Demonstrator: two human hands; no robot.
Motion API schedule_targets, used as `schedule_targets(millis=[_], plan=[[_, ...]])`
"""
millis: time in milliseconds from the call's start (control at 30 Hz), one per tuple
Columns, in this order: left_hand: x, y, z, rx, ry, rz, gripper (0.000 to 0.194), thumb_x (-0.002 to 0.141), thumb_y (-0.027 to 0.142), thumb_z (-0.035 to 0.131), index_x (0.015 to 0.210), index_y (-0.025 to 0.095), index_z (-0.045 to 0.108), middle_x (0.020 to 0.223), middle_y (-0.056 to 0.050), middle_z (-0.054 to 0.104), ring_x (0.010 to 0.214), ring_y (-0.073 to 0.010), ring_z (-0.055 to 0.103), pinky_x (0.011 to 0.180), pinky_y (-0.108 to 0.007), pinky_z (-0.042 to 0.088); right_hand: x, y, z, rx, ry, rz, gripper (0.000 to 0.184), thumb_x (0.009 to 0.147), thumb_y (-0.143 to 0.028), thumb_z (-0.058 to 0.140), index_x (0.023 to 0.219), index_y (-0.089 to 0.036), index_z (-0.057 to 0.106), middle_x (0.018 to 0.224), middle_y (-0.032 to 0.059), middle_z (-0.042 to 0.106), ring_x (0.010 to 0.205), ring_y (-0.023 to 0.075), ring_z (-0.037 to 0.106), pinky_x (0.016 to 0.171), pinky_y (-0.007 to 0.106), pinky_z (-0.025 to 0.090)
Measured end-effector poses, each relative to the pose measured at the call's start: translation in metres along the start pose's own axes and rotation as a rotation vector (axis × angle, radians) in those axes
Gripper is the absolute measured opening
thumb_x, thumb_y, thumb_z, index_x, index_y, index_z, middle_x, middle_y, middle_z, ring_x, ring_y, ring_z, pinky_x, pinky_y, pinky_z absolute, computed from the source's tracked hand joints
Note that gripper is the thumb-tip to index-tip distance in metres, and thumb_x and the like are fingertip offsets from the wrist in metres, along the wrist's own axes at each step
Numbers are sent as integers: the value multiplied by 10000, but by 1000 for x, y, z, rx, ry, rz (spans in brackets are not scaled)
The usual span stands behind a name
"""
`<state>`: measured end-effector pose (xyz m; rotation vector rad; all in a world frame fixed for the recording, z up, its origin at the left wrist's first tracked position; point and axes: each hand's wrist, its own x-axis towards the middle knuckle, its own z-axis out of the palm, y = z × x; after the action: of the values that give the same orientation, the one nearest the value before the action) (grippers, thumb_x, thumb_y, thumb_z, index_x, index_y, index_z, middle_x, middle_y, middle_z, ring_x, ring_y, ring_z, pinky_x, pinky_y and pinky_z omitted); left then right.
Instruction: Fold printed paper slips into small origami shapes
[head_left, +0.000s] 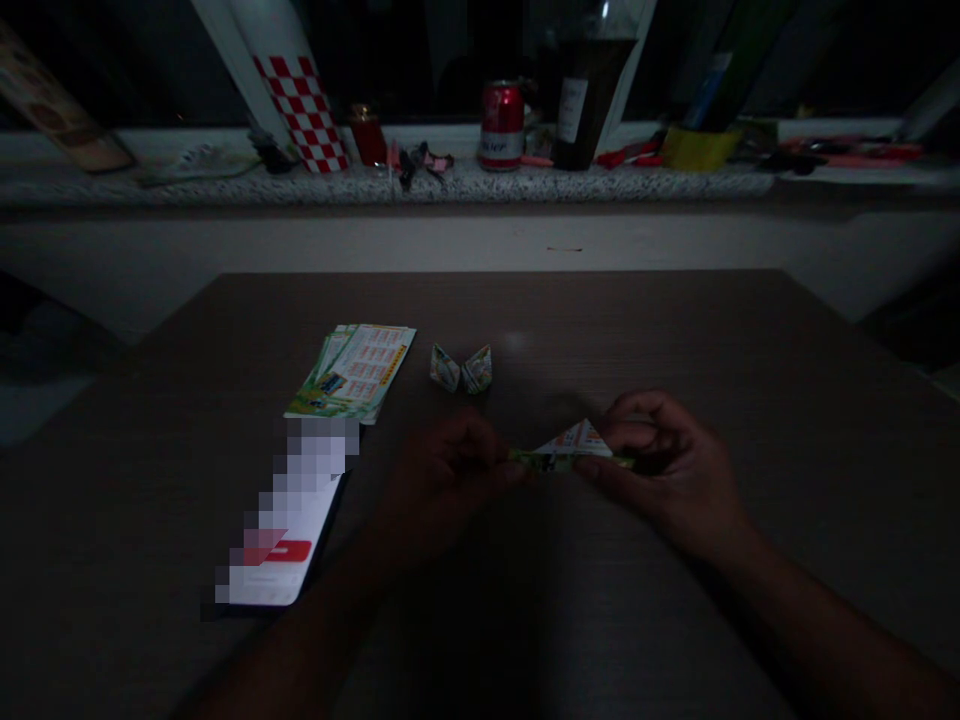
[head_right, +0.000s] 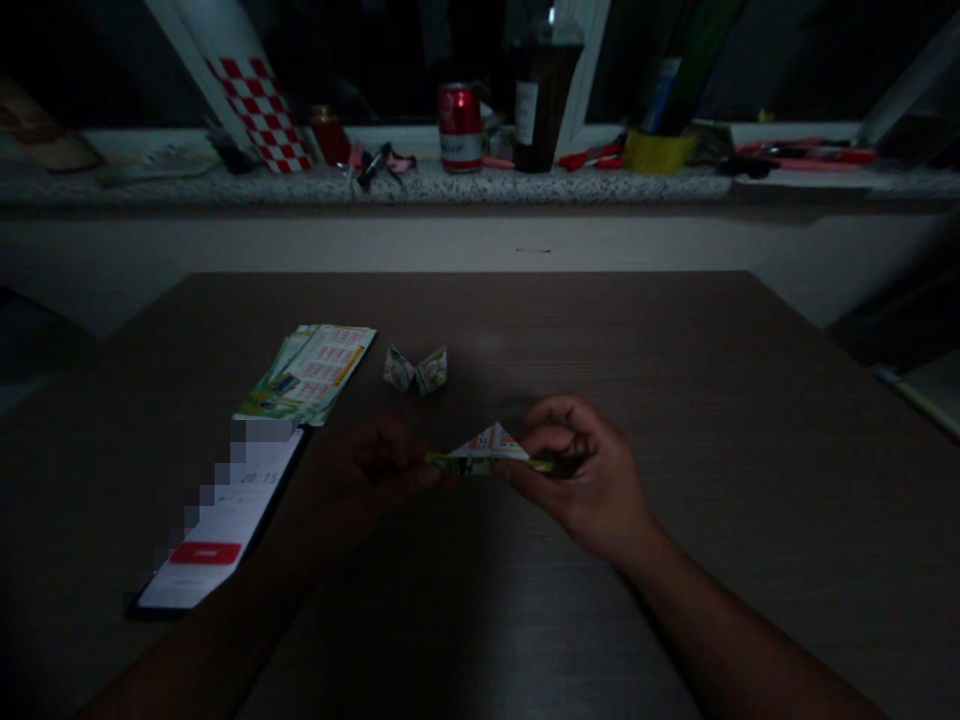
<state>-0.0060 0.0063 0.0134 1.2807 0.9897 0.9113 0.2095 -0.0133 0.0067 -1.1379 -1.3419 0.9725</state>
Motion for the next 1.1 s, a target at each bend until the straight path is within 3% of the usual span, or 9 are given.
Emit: schedule_targets(millis=[200,367,533,633,767,1000,1100], plan=[[-1,0,3,74,80,76,197,744,159,700,709,179,507,707,31,649,688,-120,635,612,-203,462,1,1,4,122,8,117,377,656,-169,785,911,-230,514,606,-47,693,472,98,591,450,177,423],[-3,-1,13,133,135,44,314,653,137,779,795,191,505,723,52,633,650,-96,589,576,-175,433,-2,2,7,90,-18,124,379,643,-157,792,903,-225,523,649,-26,714,521,121,634,477,191,459],[-2,-5,22,-7,186,-14,333,629,162,798,712,180,476,606,74,563,537,-67,502,502,-159,377,-5,2,13,157,-13,156,444,640,-151,798,988,-231,534,727,-9,739,569,122,663,495,180,491],[-2,-9,28,-133,237,-5,327,631,175,793,703,177,474,594,76,551,535,-67,504,496,-156,373,-6,5,21,248,-22,183,481,640,-134,795,1033,-245,540,824,-3,750,692,130,695,600,196,542],[-2,-14,35,-217,311,-42,312,618,154,789,736,174,500,623,69,591,574,-79,558,533,-160,418,-6,9,31,339,19,190,422,625,-91,778,962,-237,570,745,-39,717,609,85,651,559,156,511],[-5,-14,37,-124,200,-88,268,626,146,775,840,160,614,760,4,700,702,-134,637,645,-209,477,-6,13,33,405,-19,187,388,628,-72,730,933,-239,560,716,-51,681,608,83,619,562,172,482],[-7,-12,35,20,135,-67,149,692,209,740,822,155,692,732,-8,699,665,-134,615,589,-201,449,-8,13,33,370,-54,213,370,603,-32,709,874,-232,556,664,-73,645,578,74,588,545,165,453]])
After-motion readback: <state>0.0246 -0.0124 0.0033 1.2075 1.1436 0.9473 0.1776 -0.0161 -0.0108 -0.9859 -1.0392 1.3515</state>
